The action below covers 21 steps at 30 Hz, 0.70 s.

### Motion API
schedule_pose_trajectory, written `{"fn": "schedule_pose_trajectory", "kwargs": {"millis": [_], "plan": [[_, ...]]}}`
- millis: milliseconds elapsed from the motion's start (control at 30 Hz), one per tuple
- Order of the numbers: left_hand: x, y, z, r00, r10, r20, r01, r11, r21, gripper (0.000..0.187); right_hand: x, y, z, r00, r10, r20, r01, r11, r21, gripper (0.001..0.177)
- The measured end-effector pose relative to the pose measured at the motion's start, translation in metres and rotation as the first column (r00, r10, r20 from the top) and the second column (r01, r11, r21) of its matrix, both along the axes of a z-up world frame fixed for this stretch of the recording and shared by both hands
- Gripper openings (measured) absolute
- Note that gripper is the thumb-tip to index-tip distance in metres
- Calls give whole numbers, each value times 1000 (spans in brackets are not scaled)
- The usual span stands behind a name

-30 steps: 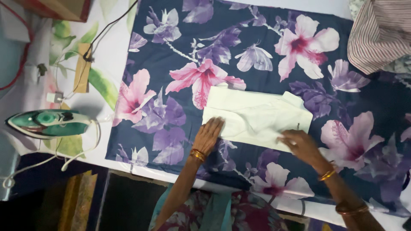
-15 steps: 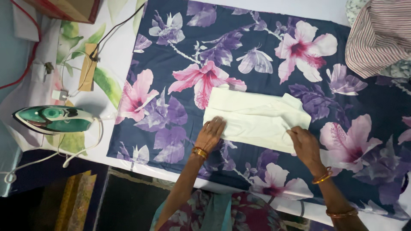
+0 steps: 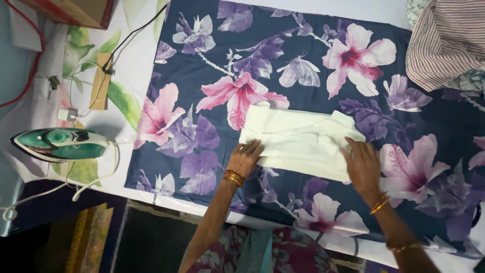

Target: The person irons a white garment on a floral-patterned tablecloth using a green electric iron. They smooth the fabric, fold it into a compact rectangle, and press the folds to set them.

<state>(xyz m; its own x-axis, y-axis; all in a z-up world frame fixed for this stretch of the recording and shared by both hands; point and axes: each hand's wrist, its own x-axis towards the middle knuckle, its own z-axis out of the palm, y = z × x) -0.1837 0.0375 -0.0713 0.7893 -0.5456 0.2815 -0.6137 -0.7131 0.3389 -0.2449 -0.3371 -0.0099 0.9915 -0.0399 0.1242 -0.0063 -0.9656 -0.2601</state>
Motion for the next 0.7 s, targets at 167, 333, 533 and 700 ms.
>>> {"fn": "schedule_pose_trajectory", "kwargs": {"millis": [167,333,533,700], "plan": [[6,-3,8,996,26,-85,-27,1000,-14,26,-18,56,10,971,191,143,-194,981,7,62],[8,-6,22,997,17,-76,-16,1000,5,24,1,103,2,935,254,249,-255,966,-27,65],[-12,-1,-14,997,-16,69,1,979,206,49,17,87,-19,893,436,116,-425,899,-106,75],[-46,10,-39,996,40,80,-63,948,313,74,-11,74,-29,874,481,71,-484,875,29,77]]}}
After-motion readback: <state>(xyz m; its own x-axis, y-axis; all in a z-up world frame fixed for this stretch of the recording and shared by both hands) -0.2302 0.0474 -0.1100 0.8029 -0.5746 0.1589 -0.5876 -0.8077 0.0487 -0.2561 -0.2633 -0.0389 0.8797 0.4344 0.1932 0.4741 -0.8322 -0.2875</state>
